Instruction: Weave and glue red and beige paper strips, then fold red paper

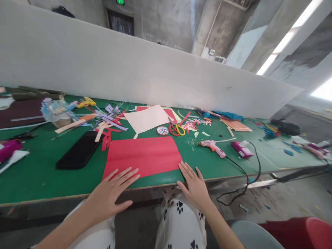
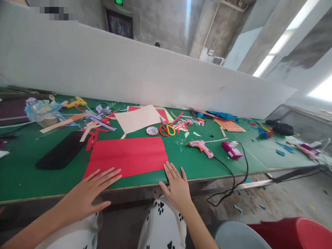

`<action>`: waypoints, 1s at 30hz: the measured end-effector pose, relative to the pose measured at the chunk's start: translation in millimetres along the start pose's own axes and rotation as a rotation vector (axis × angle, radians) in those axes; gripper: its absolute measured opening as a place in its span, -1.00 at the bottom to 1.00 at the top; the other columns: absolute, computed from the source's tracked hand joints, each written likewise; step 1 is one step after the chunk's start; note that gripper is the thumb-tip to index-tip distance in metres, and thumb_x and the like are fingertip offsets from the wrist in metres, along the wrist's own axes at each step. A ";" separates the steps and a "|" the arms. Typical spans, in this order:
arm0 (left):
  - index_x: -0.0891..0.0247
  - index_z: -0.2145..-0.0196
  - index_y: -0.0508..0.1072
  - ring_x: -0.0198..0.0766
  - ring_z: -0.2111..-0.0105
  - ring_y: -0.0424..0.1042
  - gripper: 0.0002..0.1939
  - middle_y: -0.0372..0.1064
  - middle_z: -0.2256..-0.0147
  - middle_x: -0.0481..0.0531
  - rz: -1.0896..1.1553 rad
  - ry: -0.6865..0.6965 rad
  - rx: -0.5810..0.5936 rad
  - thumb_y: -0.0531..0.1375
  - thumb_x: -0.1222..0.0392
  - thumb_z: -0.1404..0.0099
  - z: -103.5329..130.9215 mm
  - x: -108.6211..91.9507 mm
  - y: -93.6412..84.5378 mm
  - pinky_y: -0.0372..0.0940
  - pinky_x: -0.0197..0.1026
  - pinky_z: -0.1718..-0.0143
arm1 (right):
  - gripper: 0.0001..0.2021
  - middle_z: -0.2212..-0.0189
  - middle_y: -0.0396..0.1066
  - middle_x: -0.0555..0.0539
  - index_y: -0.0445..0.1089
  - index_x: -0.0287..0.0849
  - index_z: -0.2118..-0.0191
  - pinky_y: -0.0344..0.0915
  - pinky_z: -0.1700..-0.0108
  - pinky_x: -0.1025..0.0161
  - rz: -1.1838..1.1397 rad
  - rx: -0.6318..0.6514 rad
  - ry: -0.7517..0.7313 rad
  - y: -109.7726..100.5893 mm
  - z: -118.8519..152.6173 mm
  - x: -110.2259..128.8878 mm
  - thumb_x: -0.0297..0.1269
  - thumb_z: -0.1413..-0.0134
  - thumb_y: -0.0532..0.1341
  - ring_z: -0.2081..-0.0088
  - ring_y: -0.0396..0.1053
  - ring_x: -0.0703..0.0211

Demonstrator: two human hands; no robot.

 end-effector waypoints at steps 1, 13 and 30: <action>-0.06 -0.23 -0.22 -0.12 -0.14 0.10 -0.31 -0.04 -0.21 -0.09 -0.010 -0.019 -0.007 -0.03 -0.18 -0.22 7.8 3.9 0.4 -0.04 -0.03 -0.12 | -0.46 -0.20 0.02 -0.04 -0.13 -0.07 -0.25 -0.06 -0.16 0.03 -0.002 0.000 0.000 0.7 0.1 0.1 -0.11 -0.17 -0.09 -0.19 0.00 0.13; 0.11 0.07 0.39 -0.14 -0.01 0.29 -0.43 0.34 0.00 -0.06 0.466 -0.699 -0.204 -0.23 -0.19 -0.26 94.9 91.5 -41.2 0.15 -0.07 -0.06 | -0.48 -0.19 0.02 -0.03 -0.10 -0.06 -0.24 -0.07 -0.15 -0.02 -0.009 -0.011 0.007 6.5 2.3 1.8 -0.09 -0.18 -0.13 -0.20 -0.01 0.12; 0.58 -0.19 -0.09 0.20 -0.17 -0.05 -0.04 -0.11 -0.20 0.43 0.083 -0.944 0.014 -0.17 -0.35 -0.15 67.1 168.3 -38.5 -0.01 0.15 -0.04 | -0.49 -0.18 0.06 -0.07 -0.10 -0.03 -0.24 -0.04 -0.14 -0.01 -0.016 -0.048 -0.004 13.9 4.4 0.0 -0.10 -0.18 -0.10 -0.18 0.04 0.11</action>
Point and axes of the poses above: each hand's wrist, its own z-axis away from the middle knuckle, its own y-axis out of the palm, x = y × z, the point moved 1 cm from there along -z, towards the middle knuckle
